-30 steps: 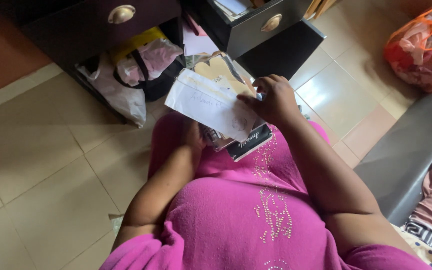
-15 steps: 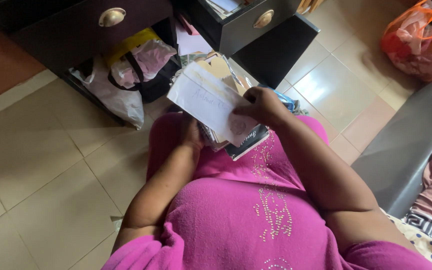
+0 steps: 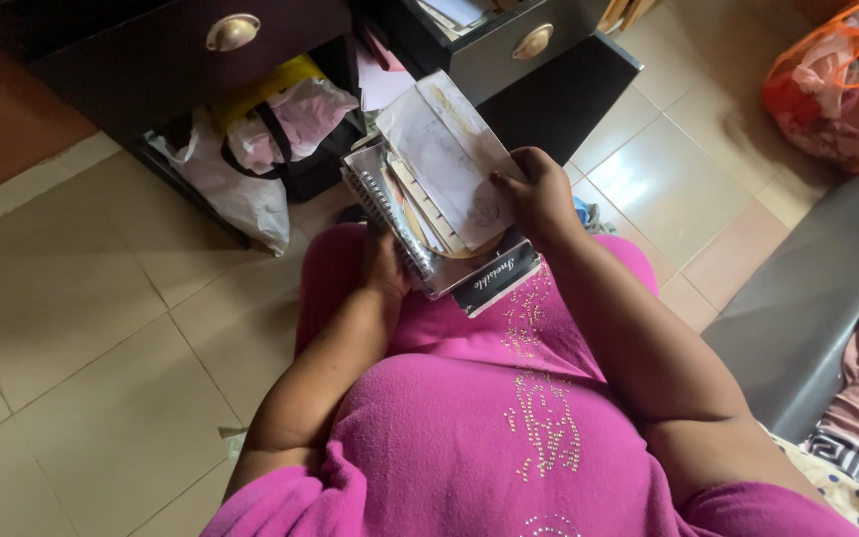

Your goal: The recorder is shown cleaning and organizing the items inside a dresser drawer, including a hair straightener and several notebooks and papers.

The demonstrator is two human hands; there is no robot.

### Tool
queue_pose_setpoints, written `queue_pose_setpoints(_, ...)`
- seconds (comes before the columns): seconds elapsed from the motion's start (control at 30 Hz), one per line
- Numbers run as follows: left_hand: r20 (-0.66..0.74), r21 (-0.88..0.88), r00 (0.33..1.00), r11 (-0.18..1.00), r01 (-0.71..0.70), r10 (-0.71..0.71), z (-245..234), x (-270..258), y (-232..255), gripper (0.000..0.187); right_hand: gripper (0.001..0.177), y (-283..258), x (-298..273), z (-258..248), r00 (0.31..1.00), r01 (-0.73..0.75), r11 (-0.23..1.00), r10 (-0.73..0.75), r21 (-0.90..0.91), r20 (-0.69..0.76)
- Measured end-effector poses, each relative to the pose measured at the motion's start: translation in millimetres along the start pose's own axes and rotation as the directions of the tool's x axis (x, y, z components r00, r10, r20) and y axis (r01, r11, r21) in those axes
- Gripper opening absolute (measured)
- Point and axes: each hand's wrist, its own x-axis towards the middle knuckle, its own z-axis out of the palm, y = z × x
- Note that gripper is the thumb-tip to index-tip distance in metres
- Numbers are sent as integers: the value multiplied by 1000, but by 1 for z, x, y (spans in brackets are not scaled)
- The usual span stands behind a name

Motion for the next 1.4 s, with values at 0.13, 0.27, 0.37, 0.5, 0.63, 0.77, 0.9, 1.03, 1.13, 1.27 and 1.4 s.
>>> queue_pose_setpoints(0.13,21,-7,1000,1000,-5,5,13,-6,11,69,33,1,-2,-12,993,80,937,-47,-340,105)
queue_pose_setpoints(0.27,56,-31,998,1000,-4,5,7,-3,10,68,62,-18,-8,-16,960,273,773,-177,-572,218)
queue_pose_setpoints(0.37,68,-26,997,999,32,-30,2,-3,9,70,86,-42,-12,-7,979,118,858,-15,-500,205)
queue_pose_setpoints(0.5,95,5,989,994,112,-112,-30,9,-10,71,102,5,15,-6,876,-76,996,90,-49,475)
queue_pose_setpoints(0.63,105,57,977,982,182,-187,6,-4,10,74,101,-1,9,-5,790,-33,982,-90,188,607)
queue_pose_setpoints(0.77,173,-172,955,948,269,-240,20,-5,20,87,103,2,4,-2,860,-107,986,26,130,510)
queue_pose_setpoints(0.9,-29,186,984,966,178,-175,23,-13,23,76,115,36,18,1,919,-119,987,68,109,389)
queue_pose_setpoints(1.03,-13,261,960,926,273,-279,7,-7,21,70,120,-12,-5,9,916,-217,941,288,-259,279)
queue_pose_setpoints(1.13,-26,191,921,902,387,-389,17,-10,29,70,126,-14,-7,11,940,99,991,-65,-85,335)
queue_pose_setpoints(1.27,37,225,956,935,275,-290,47,-27,47,67,126,-45,-19,14,947,292,801,-166,-522,274)
queue_pose_setpoints(1.4,141,229,972,961,154,-189,14,-13,44,64,131,-54,-19,24,919,385,709,-232,-591,320)
